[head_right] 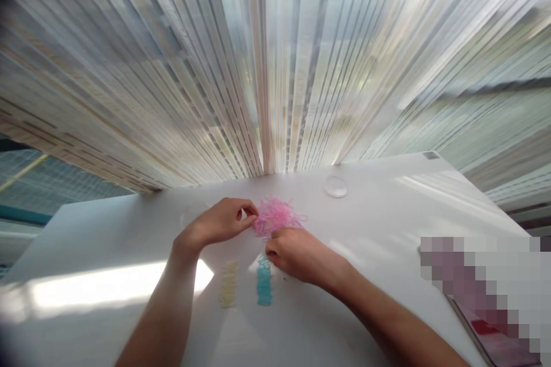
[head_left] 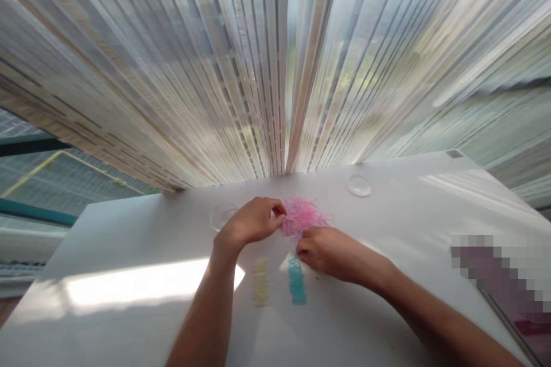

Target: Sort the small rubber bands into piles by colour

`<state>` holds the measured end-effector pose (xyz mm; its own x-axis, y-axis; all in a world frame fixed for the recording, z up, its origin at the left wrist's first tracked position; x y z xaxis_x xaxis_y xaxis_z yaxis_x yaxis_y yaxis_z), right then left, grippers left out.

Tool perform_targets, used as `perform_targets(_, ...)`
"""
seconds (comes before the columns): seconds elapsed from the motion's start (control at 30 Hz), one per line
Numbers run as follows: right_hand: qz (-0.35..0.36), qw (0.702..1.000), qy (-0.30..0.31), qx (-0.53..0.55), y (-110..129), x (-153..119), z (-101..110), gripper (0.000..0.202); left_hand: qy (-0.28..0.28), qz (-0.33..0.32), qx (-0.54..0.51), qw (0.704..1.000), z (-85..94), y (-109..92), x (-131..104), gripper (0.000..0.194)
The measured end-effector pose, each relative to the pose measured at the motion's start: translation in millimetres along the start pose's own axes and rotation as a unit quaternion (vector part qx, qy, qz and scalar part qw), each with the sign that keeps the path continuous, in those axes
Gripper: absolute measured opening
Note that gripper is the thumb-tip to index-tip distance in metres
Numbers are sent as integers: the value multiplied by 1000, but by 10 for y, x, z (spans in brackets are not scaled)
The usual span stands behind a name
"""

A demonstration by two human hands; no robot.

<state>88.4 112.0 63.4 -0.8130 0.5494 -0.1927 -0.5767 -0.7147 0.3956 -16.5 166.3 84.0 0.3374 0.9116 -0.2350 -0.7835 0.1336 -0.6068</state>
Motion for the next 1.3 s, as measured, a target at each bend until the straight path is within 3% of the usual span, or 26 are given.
perform_targets(0.37, 5, 1000, -8, 5, 20, -23, -19, 22, -53, 10, 30, 998, -17, 133, 72, 26)
perform_targets(0.5, 5, 1000, -15, 21, 16, -42, 73, 21, -51, 11, 38, 998, -41, 159, 73, 28)
perform_targets(0.63, -18, 997, -64, 32, -117, -48, 283, 22, -47, 7, 50, 998, -59, 116, 89, 28)
perform_targets(0.83, -125, 976, -179, 16, -521, -94, 496, 21, -78, -11, 76, 994, -109, -80, 142, 26)
perform_targets(1.0, -131, 972, -194, 29, -583, -101, 483, 21, -46, -3, 125, 991, -244, -111, 176, 24)
perform_targets(1.3, -133, 968, -211, 43, -625, -112, 479, 19, -64, -12, 118, 991, -153, -122, 164, 18)
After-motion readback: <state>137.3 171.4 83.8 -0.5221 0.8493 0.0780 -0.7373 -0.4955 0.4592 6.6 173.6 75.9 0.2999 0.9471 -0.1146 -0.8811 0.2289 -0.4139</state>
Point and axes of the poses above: each hand's wrist, its own x-axis towards the middle knuckle, its own z-axis out of the back of the hand, y = z × x, the point moved 9 cm from there along x, towards the middle knuckle, and after that the axes turned 6 degrees about -x, right-handed, at the moved point
